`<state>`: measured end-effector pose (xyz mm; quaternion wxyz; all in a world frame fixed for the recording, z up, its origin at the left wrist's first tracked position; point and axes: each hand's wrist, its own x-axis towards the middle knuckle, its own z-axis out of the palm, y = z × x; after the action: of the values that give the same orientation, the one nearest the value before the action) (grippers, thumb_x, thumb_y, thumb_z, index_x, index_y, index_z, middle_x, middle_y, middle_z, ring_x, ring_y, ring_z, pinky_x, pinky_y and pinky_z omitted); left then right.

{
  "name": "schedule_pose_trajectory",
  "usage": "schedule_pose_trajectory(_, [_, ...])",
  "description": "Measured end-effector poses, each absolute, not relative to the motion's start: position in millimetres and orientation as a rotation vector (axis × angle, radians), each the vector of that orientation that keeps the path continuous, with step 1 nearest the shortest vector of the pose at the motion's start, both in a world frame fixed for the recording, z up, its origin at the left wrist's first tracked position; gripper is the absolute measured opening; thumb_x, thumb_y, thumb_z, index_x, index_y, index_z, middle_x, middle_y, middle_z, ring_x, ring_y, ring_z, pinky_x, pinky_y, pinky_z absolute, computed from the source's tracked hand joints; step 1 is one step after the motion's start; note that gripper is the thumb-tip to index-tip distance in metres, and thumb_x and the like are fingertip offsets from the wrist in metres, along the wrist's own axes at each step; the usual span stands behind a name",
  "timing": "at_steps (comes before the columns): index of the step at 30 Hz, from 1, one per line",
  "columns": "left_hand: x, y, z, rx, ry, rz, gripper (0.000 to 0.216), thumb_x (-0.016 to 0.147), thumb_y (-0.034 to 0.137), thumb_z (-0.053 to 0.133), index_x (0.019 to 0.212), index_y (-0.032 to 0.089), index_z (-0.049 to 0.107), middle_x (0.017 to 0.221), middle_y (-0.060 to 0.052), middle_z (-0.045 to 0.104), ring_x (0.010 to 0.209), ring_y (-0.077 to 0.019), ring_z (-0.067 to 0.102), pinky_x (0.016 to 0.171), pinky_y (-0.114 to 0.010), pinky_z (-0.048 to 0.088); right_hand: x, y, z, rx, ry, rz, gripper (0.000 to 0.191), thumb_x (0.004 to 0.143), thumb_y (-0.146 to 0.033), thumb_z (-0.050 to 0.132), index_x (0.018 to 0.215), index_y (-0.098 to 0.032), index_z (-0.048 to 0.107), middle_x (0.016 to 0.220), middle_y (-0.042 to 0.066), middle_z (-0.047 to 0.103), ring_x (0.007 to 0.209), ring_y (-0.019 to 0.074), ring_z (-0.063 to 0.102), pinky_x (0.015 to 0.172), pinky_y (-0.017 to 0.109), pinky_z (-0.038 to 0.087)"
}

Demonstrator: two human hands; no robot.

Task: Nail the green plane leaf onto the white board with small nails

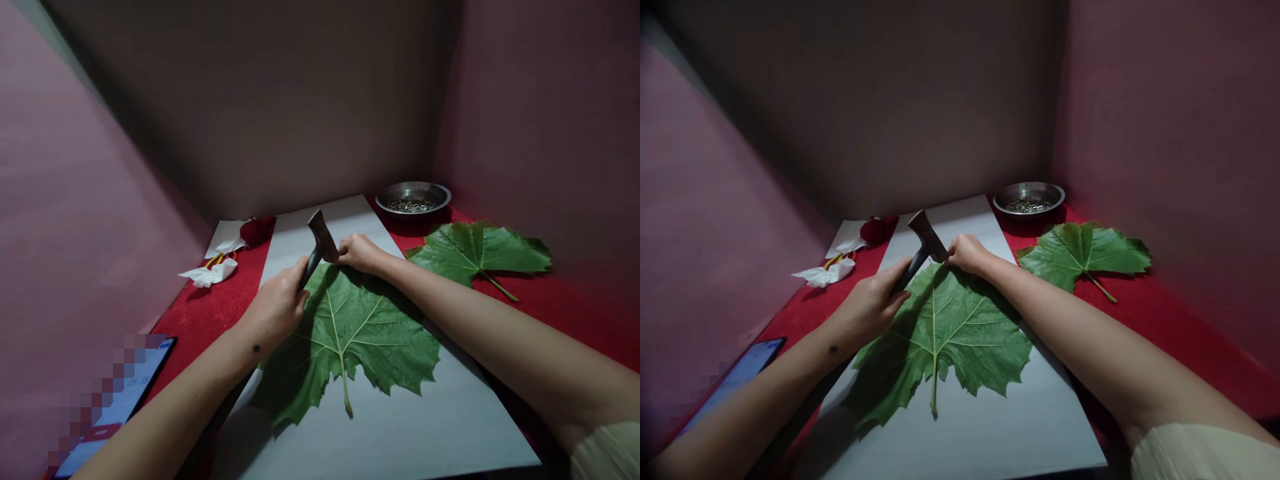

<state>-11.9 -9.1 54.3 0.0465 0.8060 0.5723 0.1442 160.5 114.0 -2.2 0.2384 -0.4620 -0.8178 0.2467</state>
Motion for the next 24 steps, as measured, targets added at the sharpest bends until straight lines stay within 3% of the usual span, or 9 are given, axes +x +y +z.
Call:
schedule_pose_trajectory(8, [-11,-12,64,2.55,1.845,0.652,0.057,0.08,0.023,0.045,0.136,0.018,0.038,0.125,-0.009,0.057,0.108,-0.0243,0.056,0.092,-0.036,0.044,160,115,-3,-1.268,-2.223,0.678,0.01,0.072,-0.016,0.069,0.079,-0.014,0.075,0.079,0.005,0.071,0.071,0.0145,0.063,0.059,0.02,0.042])
schedule_pose_trajectory(13, [-9,-5,53,2.487,1.809,0.411,0.059,0.076,0.016,0.045,0.135,0.016,0.04,0.113,-0.011,0.063,0.1,-0.0251,0.06,0.086,-0.036,0.046,161,116,-4,-1.273,-2.218,0.675,0.011,0.071,-0.015,0.069,0.08,-0.013,0.075,0.077,0.007,0.071,0.07,0.0159,0.063,0.058,0.022,0.042])
schedule_pose_trajectory(19, [-13,-14,78,2.352,1.937,0.64,0.055,0.079,0.025,0.049,0.133,0.02,0.043,0.098,-0.004,0.065,0.087,-0.0217,0.062,0.078,-0.031,0.048,160,113,-2,-1.29,-2.2,0.74,0.012,0.071,-0.014,0.068,0.081,-0.011,0.075,0.074,0.007,0.071,0.064,0.0155,0.062,0.051,0.022,0.04])
schedule_pose_trajectory(24, [-17,-18,79,2.309,1.902,0.645,0.054,0.078,0.024,0.051,0.131,0.02,0.046,0.091,-0.003,0.065,0.082,-0.0202,0.063,0.075,-0.029,0.048,161,117,-2,-1.266,-2.217,0.774,0.014,0.07,-0.01,0.068,0.083,-0.01,0.075,0.078,0.009,0.072,0.069,0.0158,0.063,0.055,0.021,0.043])
